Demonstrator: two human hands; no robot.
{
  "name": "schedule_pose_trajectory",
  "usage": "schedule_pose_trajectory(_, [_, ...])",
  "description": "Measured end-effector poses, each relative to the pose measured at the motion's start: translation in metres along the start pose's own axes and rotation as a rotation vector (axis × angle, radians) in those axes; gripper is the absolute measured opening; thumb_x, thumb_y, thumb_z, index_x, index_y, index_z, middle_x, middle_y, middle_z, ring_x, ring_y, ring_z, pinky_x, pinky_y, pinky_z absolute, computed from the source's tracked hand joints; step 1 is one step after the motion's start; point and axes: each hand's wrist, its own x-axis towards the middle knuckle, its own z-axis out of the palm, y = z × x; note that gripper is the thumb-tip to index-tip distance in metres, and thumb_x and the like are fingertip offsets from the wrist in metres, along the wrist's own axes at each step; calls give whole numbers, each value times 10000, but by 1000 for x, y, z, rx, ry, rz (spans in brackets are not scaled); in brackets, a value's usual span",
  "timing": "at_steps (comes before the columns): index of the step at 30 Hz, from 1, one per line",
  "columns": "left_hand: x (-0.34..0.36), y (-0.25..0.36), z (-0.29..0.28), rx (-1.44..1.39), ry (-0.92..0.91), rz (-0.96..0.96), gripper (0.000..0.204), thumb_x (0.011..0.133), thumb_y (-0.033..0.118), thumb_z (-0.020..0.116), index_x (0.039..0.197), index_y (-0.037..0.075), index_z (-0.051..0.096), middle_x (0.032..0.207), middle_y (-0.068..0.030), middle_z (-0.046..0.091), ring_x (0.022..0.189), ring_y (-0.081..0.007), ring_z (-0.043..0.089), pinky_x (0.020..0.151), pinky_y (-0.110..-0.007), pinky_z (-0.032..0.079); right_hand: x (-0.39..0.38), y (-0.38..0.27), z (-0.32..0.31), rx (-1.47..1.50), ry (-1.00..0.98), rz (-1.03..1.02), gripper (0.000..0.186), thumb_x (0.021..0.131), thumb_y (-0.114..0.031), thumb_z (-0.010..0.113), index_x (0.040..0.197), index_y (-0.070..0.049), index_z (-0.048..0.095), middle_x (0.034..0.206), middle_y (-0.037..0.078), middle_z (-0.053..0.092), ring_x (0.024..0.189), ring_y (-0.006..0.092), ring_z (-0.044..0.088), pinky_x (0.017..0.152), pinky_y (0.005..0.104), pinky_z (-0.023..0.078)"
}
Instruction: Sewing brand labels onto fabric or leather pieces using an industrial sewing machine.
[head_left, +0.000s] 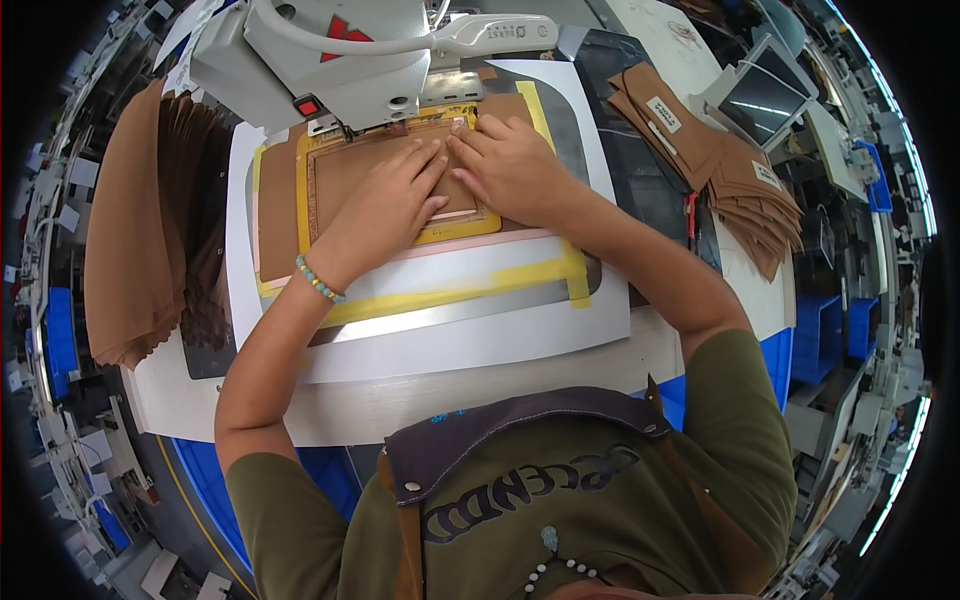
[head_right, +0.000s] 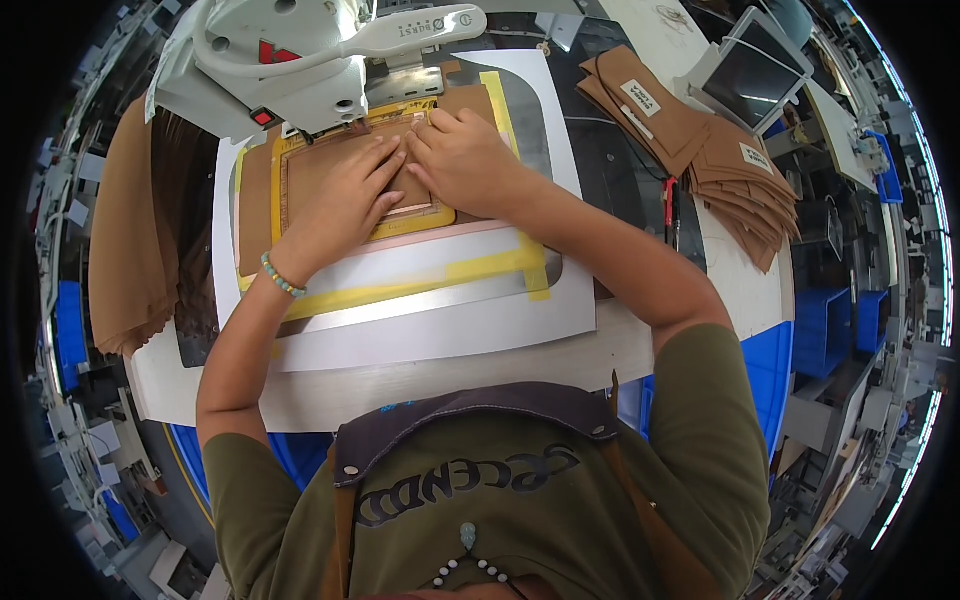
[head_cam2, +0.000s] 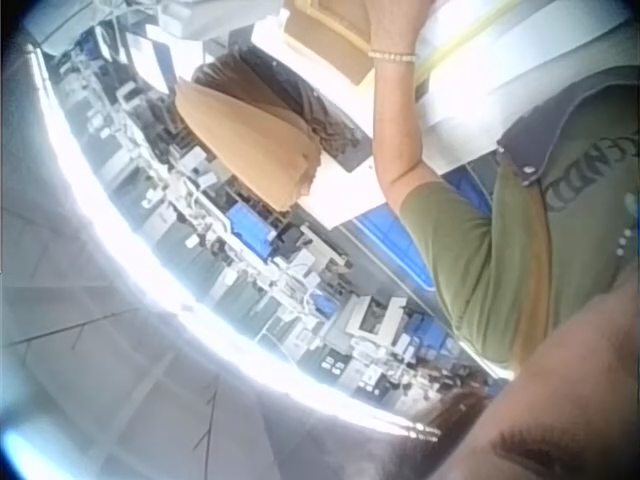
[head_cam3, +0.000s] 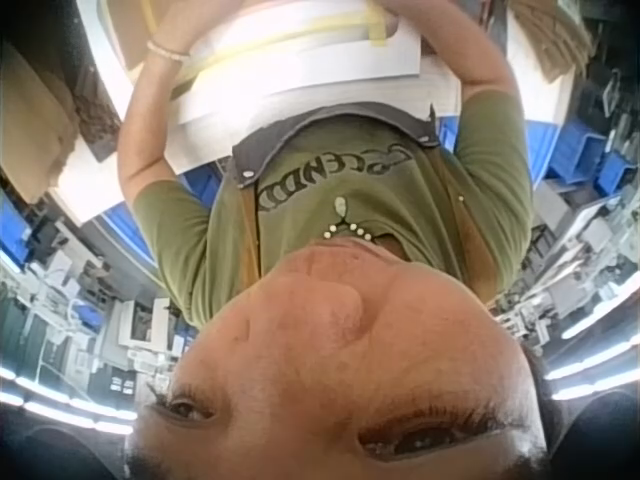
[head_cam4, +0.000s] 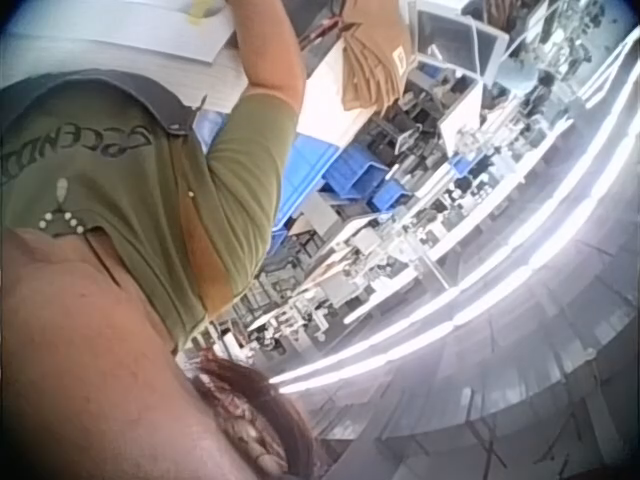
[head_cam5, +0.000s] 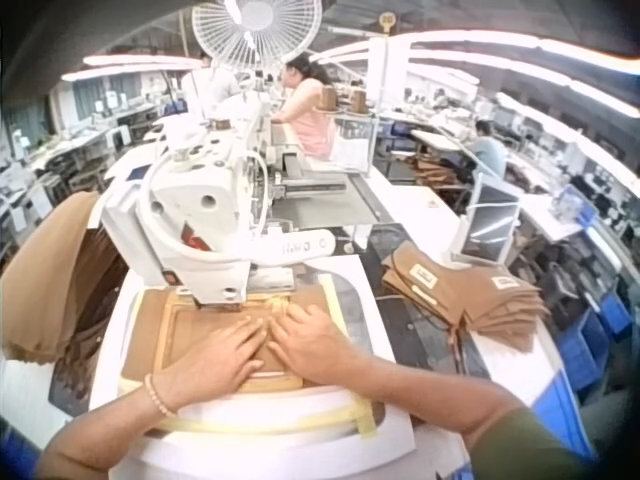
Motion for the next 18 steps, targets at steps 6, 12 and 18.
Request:
schedule_pose_trajectory(6, [-6, -7, -1, 3, 37, -7, 501, 1043, 206, 656, 1475, -31, 569, 1560, -205, 542, 1431, -401, 516, 1203, -465, 423, 12, -10, 12, 16, 3, 9, 389, 962, -297, 724, 1227, -12, 730, 1203, 61, 738, 1069, 212, 621, 827, 351, 484])
schedule_pose_trajectory(12, [-13, -14, -4, -20, 71, -36, 471, 1026, 168, 659, 1445, -34, 586, 1539, -192, 563, 1412, -388, 532, 1192, -462, 433, 23, -17, 22, 46, 41, -9, 358, 952, -306, 723, 1158, -14, 743, 1152, 64, 739, 1057, 214, 625, 793, 349, 481])
schedule_pose_trajectory(18, [-16, -19, -8, 27, 103, -30, 439, 1012, 131, 657, 1418, -25, 597, 1459, -189, 614, 1346, -384, 565, 1155, -453, 462, 21, -22, 19, 56, 66, -44, 390, 951, -315, 730, 1202, -16, 730, 1213, 73, 734, 1109, 221, 629, 855, 353, 496])
